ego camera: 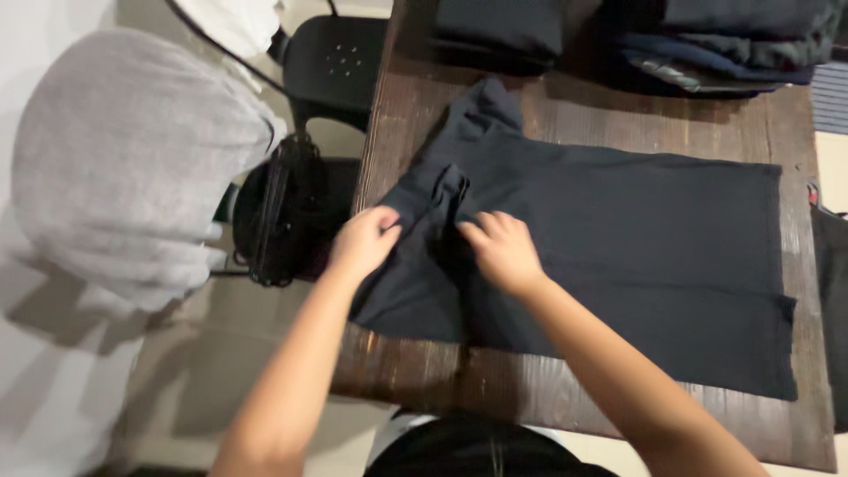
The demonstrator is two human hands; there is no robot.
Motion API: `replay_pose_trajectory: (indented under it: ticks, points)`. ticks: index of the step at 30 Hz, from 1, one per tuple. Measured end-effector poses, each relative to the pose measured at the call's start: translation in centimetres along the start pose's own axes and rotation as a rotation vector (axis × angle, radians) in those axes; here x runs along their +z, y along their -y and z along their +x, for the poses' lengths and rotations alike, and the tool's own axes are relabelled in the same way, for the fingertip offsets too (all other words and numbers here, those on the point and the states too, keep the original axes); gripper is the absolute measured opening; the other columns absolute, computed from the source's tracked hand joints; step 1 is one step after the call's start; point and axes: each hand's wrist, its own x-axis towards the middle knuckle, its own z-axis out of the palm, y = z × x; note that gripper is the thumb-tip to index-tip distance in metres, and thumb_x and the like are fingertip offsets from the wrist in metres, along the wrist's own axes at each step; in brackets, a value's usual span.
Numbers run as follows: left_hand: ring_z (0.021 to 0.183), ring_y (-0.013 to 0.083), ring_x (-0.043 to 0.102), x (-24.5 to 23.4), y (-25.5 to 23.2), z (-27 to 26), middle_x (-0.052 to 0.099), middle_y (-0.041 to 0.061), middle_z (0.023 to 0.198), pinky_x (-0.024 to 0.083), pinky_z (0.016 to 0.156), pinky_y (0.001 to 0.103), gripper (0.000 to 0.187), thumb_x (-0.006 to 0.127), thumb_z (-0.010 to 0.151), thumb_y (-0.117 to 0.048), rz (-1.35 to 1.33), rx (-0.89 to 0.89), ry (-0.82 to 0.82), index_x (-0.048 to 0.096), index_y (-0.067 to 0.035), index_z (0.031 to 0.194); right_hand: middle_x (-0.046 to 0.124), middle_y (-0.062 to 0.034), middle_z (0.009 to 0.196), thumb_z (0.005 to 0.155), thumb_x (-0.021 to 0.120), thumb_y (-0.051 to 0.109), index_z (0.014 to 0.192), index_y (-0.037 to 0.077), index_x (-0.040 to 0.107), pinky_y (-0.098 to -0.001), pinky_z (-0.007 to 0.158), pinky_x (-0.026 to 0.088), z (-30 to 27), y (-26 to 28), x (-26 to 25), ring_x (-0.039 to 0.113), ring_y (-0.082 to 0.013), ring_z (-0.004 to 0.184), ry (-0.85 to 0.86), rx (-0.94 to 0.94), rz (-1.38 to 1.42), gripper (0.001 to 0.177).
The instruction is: The person folds a black t-shirt on a wooden table by hand, smoothing the fabric and folding the sides to create a rectangular shape.
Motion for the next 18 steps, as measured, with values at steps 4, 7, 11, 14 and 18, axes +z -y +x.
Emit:
replay_pose_trajectory:
  ticks: [4, 7, 11, 14, 18]
  points:
    - [0.107, 0.0344, 0.069, 5.8, -1.9, 7.2, 0.071, 0.014, 0.114, 0.055, 0.090, 0.044, 0.042, 0.075, 0.083, -0.023, -0.016, 0.062, 0.078, 0.066, -0.013, 0.123, 0.065, -0.0108, 0.104, 0.077, 0.068, 0.013, 0.119, 0.017, 0.072, -0.0435, 0.083, 0.047, 3.5, 0.1, 2.6, 0.059, -0.0316, 0.101, 0.165, 0.001, -0.137, 0.043]
    - [0.108, 0.0386, 0.066, 7.6, -3.3, 9.2, 0.068, 0.014, 0.124, 0.053, 0.089, 0.048, 0.049, 0.072, 0.090, -0.025, 0.130, 0.061, 0.245, 0.058, -0.021, 0.138, 0.070, -0.0049, 0.095, 0.080, 0.070, 0.011, 0.097, 0.017, 0.075, -0.0435, 0.086, 0.049, 3.4, -1.6, 2.7, 0.061, -0.0298, 0.100, 0.169, 0.205, 0.013, 0.019]
    - [0.109, 0.0388, 0.065, 9.6, -3.7, 11.7, 0.063, 0.016, 0.129, 0.053, 0.088, 0.050, 0.056, 0.073, 0.091, -0.031, 0.227, 0.032, 0.362, 0.050, -0.024, 0.142, 0.074, -0.0103, 0.095, 0.080, 0.074, 0.008, 0.095, 0.009, 0.074, -0.0436, 0.085, 0.052, 1.9, -5.0, 1.4, 0.064, -0.0333, 0.095, -0.061, 0.528, 0.301, 0.016]
    - [0.107, 0.0390, 0.065, 11.1, -2.4, 13.4, 0.067, 0.018, 0.118, 0.053, 0.086, 0.049, 0.062, 0.081, 0.082, -0.026, 0.116, 0.089, 0.253, 0.054, -0.017, 0.136, 0.075, -0.0111, 0.098, 0.080, 0.075, 0.010, 0.101, 0.008, 0.074, -0.0422, 0.087, 0.053, 0.8, -6.5, 0.7, 0.066, -0.0322, 0.096, -0.027, 0.643, 0.387, 0.021]
    - [0.088, 0.0243, 0.070, 12.3, -1.0, 15.2, 0.073, 0.011, 0.094, 0.056, 0.080, 0.037, 0.055, 0.080, 0.079, -0.010, -0.245, -0.024, 0.250, 0.064, -0.014, 0.132, 0.075, -0.0112, 0.098, 0.083, 0.076, 0.011, 0.103, 0.007, 0.076, -0.0428, 0.088, 0.052, -0.3, -7.3, 0.4, 0.065, -0.0324, 0.096, 0.110, 0.682, 0.399, 0.020]
